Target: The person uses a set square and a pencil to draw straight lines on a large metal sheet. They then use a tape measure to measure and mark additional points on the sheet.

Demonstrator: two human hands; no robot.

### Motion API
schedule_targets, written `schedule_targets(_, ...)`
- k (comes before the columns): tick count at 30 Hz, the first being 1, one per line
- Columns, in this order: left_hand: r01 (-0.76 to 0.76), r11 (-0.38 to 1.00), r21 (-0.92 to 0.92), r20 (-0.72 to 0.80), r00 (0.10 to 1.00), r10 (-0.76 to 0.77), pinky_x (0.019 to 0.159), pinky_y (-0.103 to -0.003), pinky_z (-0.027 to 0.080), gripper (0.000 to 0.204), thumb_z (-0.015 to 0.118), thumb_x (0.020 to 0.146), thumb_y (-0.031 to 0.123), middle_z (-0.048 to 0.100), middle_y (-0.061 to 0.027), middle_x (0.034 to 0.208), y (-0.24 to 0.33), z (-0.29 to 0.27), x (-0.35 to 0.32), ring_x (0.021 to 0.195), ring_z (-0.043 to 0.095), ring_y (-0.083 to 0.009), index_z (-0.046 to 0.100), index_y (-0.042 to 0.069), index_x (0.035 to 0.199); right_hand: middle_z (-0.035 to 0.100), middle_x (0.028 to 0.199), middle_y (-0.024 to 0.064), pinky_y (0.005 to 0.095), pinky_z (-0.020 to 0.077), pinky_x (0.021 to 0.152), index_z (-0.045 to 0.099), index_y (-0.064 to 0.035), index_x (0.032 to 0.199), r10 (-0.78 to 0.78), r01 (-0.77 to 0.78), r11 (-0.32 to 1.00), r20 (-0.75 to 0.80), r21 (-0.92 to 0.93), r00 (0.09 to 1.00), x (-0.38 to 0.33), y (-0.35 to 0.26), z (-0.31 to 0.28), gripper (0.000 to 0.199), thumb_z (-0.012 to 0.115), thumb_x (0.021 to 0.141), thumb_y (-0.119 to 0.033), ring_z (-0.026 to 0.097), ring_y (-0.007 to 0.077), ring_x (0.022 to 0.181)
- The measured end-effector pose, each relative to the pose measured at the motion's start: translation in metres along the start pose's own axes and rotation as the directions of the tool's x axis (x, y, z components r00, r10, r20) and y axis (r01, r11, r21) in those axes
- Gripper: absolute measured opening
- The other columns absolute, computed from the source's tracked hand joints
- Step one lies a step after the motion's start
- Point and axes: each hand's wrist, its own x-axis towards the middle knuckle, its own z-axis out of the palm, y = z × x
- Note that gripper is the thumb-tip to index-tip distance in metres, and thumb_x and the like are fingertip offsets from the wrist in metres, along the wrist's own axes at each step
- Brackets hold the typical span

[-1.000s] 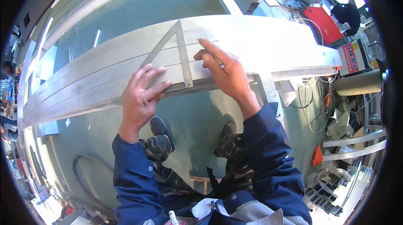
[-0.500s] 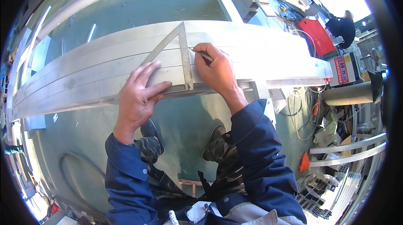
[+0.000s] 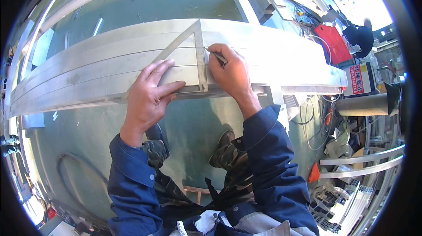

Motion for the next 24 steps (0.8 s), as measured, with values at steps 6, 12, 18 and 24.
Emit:
schedule_targets(6,-0.003,1.0,-0.003,-0.002,1.0,0.003,0.121,-0.043,0.049,0.049,0.088,0.076,0.001,0.065,-0.0064,0.159,-0.001,0.002,0.0,0.149,0.055,-0.0346,0.088,0.022,0.121,0.078,0.096,0.0222,0.046,0.0611,0.079,0.075,-0.0022,0.112,-0.051,0.051,0.998,0.016,-0.022,0.999,0.001,0.003,-0.002,0.015,0.075,0.098,-0.007,0.077,0.0416,0.088)
schedule_targets(12,0.012,1.0,0.005,0.006,1.0,-0.012,0.122,-0.043,0.049,0.049,0.088,0.076,0.002,0.065,-0.0058,0.16,-0.002,0.003,-0.001,0.149,0.055,-0.0344,0.088,0.023,0.121,0.081,0.106,0.0189,0.0406,0.0613,0.087,0.077,-0.0021,0.116,0.049,-0.042,0.997,0.122,-0.059,0.991,-0.005,-0.005,-0.011,0.019,0.073,0.1,-0.01,0.08,0.0346,0.095)
schedule_targets(18,0.021,1.0,-0.011,0.006,1.0,-0.021,0.123,-0.042,0.048,0.05,0.087,0.077,0.002,0.065,-0.0056,0.16,-0.001,0.004,0.0,0.15,0.054,-0.0339,0.088,0.022,0.122,0.076,0.094,0.0208,0.0442,0.0599,0.078,0.074,-0.0011,0.109,-0.04,0.042,0.999,0.087,-0.017,0.995,-0.015,-0.009,-0.016,0.014,0.073,0.097,-0.007,0.076,0.0393,0.086)
schedule_targets(24,0.022,1.0,-0.019,0.003,1.0,-0.022,0.123,-0.042,0.048,0.05,0.087,0.077,0.001,0.065,-0.0053,0.159,-0.004,0.004,-0.001,0.149,0.054,-0.033,0.088,0.022,0.123,0.076,0.094,0.0193,0.0444,0.0597,0.078,0.072,-0.0008,0.106,-0.071,0.074,0.997,0.109,-0.02,0.992,-0.024,-0.015,-0.021,0.012,0.074,0.095,-0.005,0.075,0.0387,0.085)
